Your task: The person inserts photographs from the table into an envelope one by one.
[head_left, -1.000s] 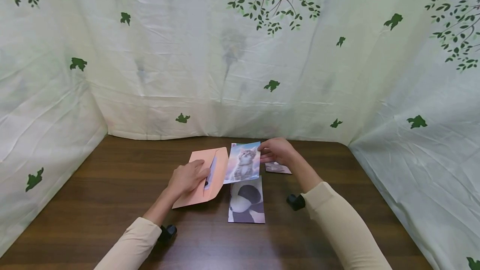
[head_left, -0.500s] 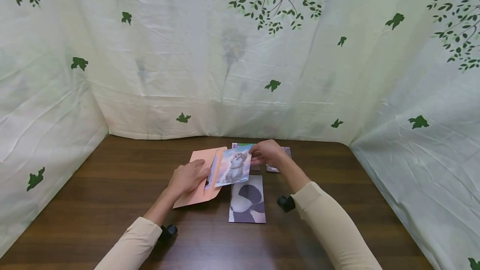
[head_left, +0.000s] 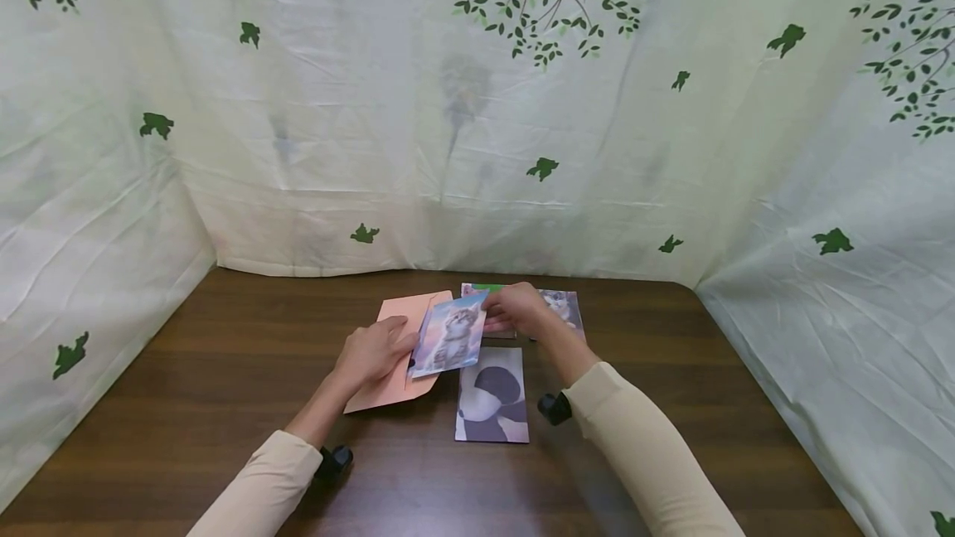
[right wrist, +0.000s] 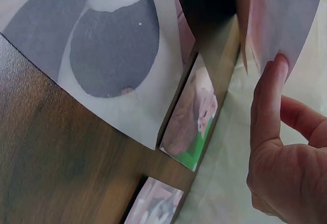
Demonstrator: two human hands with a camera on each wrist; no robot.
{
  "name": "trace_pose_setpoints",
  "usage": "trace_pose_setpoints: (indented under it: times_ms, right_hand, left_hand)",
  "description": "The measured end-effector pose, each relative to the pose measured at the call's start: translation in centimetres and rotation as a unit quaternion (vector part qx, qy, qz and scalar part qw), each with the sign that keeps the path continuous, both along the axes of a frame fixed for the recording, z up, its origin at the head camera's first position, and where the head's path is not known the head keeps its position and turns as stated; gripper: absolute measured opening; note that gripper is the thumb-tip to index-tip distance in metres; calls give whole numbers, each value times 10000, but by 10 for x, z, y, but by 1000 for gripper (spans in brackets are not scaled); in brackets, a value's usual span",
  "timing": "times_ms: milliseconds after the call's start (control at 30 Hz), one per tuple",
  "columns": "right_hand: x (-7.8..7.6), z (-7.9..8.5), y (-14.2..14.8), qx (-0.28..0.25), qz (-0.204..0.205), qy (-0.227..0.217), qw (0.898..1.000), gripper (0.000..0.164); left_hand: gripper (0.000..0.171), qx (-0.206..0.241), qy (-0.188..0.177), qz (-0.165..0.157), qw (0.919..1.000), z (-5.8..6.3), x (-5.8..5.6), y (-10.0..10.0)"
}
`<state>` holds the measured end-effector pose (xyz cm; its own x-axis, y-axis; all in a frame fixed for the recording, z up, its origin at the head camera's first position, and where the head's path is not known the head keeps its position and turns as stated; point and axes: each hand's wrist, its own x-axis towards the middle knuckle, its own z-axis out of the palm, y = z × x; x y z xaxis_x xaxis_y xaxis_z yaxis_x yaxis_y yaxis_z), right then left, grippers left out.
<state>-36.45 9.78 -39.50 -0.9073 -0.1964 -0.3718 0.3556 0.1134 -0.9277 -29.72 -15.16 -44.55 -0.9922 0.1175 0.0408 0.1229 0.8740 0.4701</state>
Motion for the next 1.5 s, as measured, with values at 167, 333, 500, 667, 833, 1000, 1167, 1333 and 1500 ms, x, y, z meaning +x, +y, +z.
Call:
trace_pose_setpoints:
  times_ms: [167,333,500,667,833,1000,1167,1333,1500]
  right_hand:
    - [2,-1,-6,3,-53,-45,10000,13]
    - [3,-3,-11,-130,-53,-77,9999,13]
    - [3,-4,-15,-205,67,-92,9997,14]
    - [5,-1,-19,-175,173,-81,9997,18]
    - [7,1,-22,-99,248,-25,9996,24]
    - [8,1,-26,-10,273,-45,9996,27]
    - [7,-1,-31,-14,306,-82,9995,28]
    - [7,-4,-36,-104,369,-129,9992,27]
    - [7,-6,-40,-131,299,-181,9993,26]
  left_hand:
    - [58,6,78,-34,10000,-1,0,-2]
    - [58,-18,101,-47,9999,-2,0,-1]
    - [59,1,8,2,10000,-1,0,-1]
    - [58,13,-23,33,10000,0,1,0]
    - [58,25,37,26,10000,0,0,0]
    - [57,-33,77,-8,10000,0,0,2]
    - [58,-26,-15,30,10000,0,1,2]
    - [59,-58,-91,42,9999,0,1,2]
    - [59,-73,-18,8,10000,0,-1,0]
